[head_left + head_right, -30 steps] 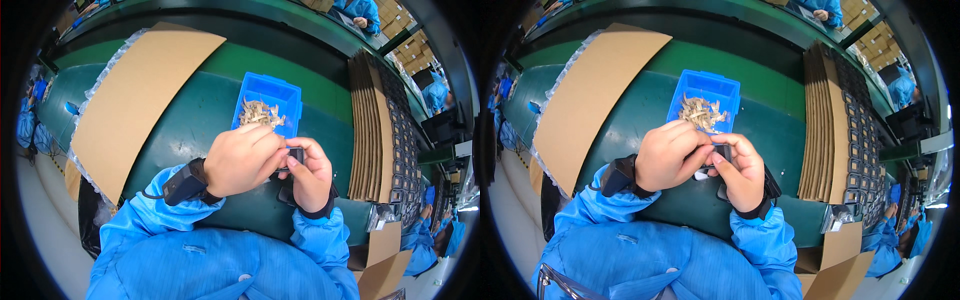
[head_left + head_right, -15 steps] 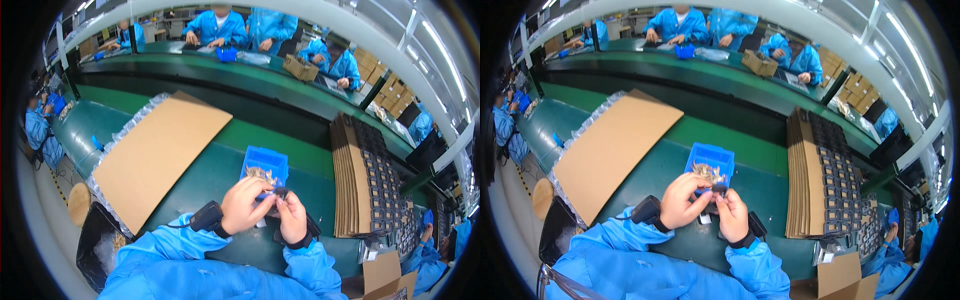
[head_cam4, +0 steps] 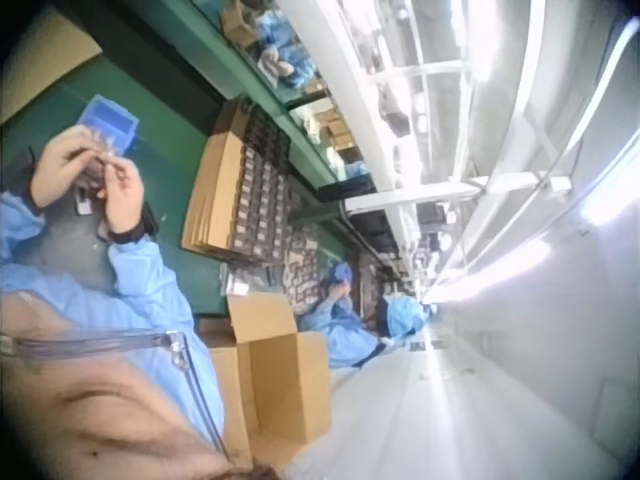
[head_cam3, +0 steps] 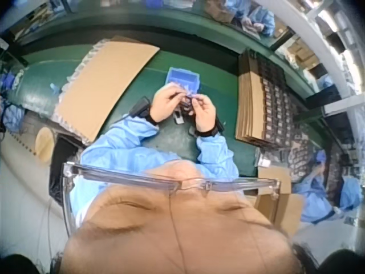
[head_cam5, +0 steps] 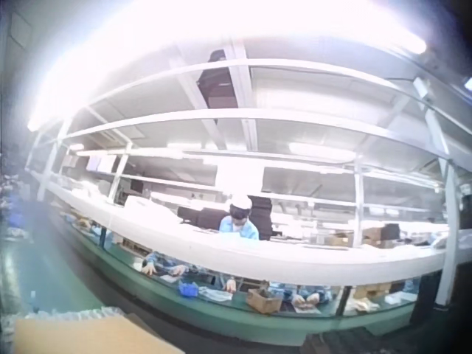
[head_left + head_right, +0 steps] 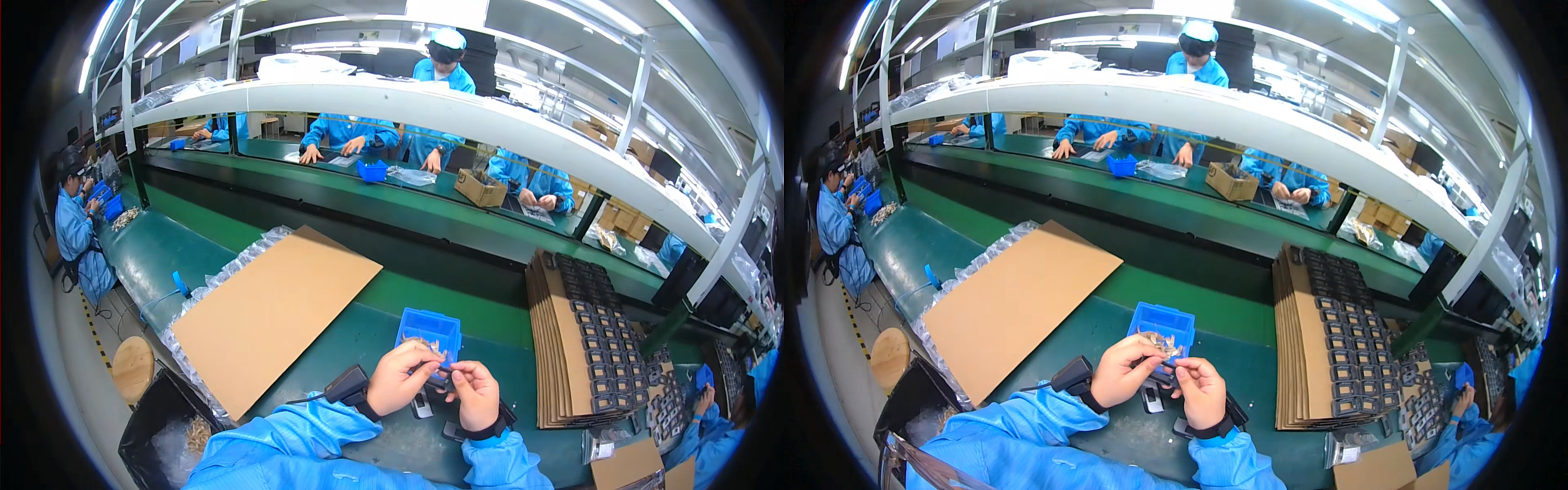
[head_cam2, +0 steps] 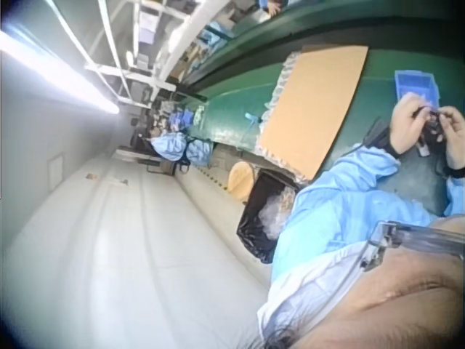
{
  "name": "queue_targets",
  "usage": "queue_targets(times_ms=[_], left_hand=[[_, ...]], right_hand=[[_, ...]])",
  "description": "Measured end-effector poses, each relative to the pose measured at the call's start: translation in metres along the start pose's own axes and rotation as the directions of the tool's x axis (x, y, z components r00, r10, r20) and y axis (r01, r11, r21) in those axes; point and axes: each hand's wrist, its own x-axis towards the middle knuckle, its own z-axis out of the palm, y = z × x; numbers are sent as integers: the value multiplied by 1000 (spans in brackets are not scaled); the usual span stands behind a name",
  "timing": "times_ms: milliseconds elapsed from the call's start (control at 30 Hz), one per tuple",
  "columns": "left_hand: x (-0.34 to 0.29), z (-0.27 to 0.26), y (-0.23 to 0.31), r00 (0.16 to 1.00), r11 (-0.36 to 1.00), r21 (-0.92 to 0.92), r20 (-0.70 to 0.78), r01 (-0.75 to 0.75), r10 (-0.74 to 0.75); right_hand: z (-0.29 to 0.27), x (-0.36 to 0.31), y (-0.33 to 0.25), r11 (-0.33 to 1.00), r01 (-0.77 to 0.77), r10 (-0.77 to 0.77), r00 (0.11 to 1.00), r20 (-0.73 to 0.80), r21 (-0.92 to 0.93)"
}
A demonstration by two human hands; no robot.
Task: Manually assembling small plastic and metal components into housing units on a factory line.
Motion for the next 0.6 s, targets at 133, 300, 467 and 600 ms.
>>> queue_targets(times_ms=[133, 300, 467, 600], left_hand=[[-7, 3, -9, 987, 986, -84, 82, 143, -136], [-9, 13, -12, 946, 773, -574, 8, 269, -323], [6, -5, -3, 995, 975, 220, -97, 26, -5], [6, -6, -3, 981, 875, 462, -45, -146, 188]], right_hand=[[-1, 1, 6, 999, 50, -49, 998, -33, 15], [3, -1, 7, 994, 90, -94, 993, -76, -60], [11, -4, 6, 994, 111, -111, 994, 17, 2], [11, -4, 12, 984, 169, -166, 984, 62, -52]])
